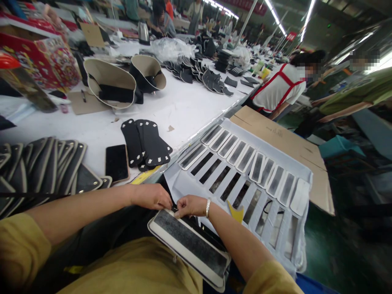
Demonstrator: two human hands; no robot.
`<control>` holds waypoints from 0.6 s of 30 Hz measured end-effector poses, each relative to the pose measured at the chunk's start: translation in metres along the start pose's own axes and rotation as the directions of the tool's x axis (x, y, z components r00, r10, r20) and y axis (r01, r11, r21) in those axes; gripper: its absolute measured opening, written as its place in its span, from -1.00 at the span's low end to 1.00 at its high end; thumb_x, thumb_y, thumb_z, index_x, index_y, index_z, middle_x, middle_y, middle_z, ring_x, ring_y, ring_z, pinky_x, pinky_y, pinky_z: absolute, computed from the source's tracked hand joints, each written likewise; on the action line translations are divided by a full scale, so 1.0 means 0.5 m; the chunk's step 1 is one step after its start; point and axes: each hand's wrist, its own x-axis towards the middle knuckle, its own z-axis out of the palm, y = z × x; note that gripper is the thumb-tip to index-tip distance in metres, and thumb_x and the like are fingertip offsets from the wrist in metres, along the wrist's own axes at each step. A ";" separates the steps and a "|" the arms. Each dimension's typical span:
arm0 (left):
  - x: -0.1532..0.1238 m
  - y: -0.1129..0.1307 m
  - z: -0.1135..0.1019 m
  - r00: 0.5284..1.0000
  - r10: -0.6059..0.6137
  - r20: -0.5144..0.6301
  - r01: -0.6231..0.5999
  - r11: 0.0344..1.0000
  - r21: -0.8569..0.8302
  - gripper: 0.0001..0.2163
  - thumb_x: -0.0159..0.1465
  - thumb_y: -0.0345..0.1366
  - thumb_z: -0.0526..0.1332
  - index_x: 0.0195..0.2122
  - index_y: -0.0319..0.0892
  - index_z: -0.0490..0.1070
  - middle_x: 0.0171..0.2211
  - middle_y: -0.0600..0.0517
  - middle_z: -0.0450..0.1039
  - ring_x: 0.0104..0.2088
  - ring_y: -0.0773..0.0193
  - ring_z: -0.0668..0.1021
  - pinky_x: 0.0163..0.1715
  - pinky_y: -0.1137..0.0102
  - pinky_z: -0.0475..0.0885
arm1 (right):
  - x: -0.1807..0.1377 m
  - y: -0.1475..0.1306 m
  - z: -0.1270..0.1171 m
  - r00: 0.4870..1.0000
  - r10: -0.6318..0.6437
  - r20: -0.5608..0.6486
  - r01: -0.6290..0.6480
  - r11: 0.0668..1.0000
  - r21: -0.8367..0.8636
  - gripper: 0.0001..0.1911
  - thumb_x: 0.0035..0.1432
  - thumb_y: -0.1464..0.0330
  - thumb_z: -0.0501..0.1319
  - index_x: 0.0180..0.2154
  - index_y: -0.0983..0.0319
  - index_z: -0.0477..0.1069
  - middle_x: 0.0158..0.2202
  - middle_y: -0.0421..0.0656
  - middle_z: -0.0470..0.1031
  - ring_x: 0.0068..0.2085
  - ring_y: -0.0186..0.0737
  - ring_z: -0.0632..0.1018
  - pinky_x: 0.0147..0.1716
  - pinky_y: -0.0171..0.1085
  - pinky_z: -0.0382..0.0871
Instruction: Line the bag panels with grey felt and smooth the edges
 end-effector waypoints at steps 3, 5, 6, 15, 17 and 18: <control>-0.002 0.000 0.005 0.999 0.038 -0.037 -0.036 0.998 0.050 -0.78 0.16 -0.53 0.13 -0.32 -0.12 0.51 -0.26 0.02 0.57 -0.27 0.27 0.58 -0.27 0.54 0.37 | 0.010 -0.001 -0.001 1.000 -0.020 0.012 0.020 1.000 -0.009 -0.55 -0.24 0.13 0.40 -0.61 0.25 0.20 -0.71 -0.39 0.22 -0.64 -0.50 0.22 -0.67 -0.44 0.05; -0.003 0.000 0.008 0.996 0.058 -0.060 -0.054 0.996 0.070 -0.78 0.15 -0.53 0.13 -0.33 -0.10 0.50 -0.27 0.04 0.57 -0.29 0.28 0.58 -0.28 0.54 0.38 | 0.020 -0.002 -0.002 0.999 -0.021 0.024 0.021 1.000 -0.014 -0.55 -0.24 0.13 0.40 -0.60 0.26 0.20 -0.71 -0.40 0.21 -0.64 -0.51 0.21 -0.67 -0.44 0.05; -0.004 0.000 0.009 0.996 0.062 -0.066 -0.057 0.996 0.075 -0.78 0.15 -0.52 0.13 -0.34 -0.09 0.50 -0.27 0.04 0.57 -0.29 0.28 0.58 -0.28 0.53 0.38 | 0.026 -0.003 -0.002 0.999 -0.017 0.036 0.018 1.000 -0.012 -0.55 -0.24 0.13 0.40 -0.60 0.26 0.20 -0.71 -0.40 0.21 -0.64 -0.51 0.21 -0.67 -0.44 0.05; -0.018 0.014 0.012 0.998 -0.032 -0.057 0.035 0.998 0.053 -0.80 0.19 -0.49 0.10 -0.28 -0.12 0.47 -0.24 0.02 0.55 -0.23 0.28 0.55 -0.18 0.49 0.38 | 0.066 -0.020 0.007 0.993 -0.017 0.113 0.010 0.998 0.066 -0.49 -0.38 0.16 0.45 -0.62 0.24 0.15 -0.70 -0.41 0.20 -0.64 -0.51 0.21 -0.71 -0.45 0.01; -0.015 0.020 0.013 0.997 -0.055 -0.055 0.059 0.996 0.069 -0.80 0.20 -0.48 0.10 -0.27 -0.13 0.47 -0.25 0.02 0.55 -0.24 0.28 0.55 -0.18 0.48 0.38 | 0.056 -0.016 0.013 0.994 -0.027 0.103 0.017 0.996 0.090 -0.47 -0.36 0.13 0.43 -0.62 0.23 0.12 -0.70 -0.42 0.18 -0.66 -0.52 0.18 -0.73 -0.45 -0.04; -0.013 0.023 0.014 0.996 -0.067 -0.055 0.072 0.994 0.080 -0.81 0.19 -0.48 0.10 -0.28 -0.13 0.47 -0.27 0.02 0.55 -0.25 0.27 0.55 -0.18 0.47 0.39 | 0.047 -0.011 0.015 0.995 -0.032 0.092 0.022 0.995 0.100 -0.47 -0.33 0.11 0.42 -0.62 0.23 0.10 -0.71 -0.43 0.17 -0.67 -0.52 0.17 -0.74 -0.44 -0.06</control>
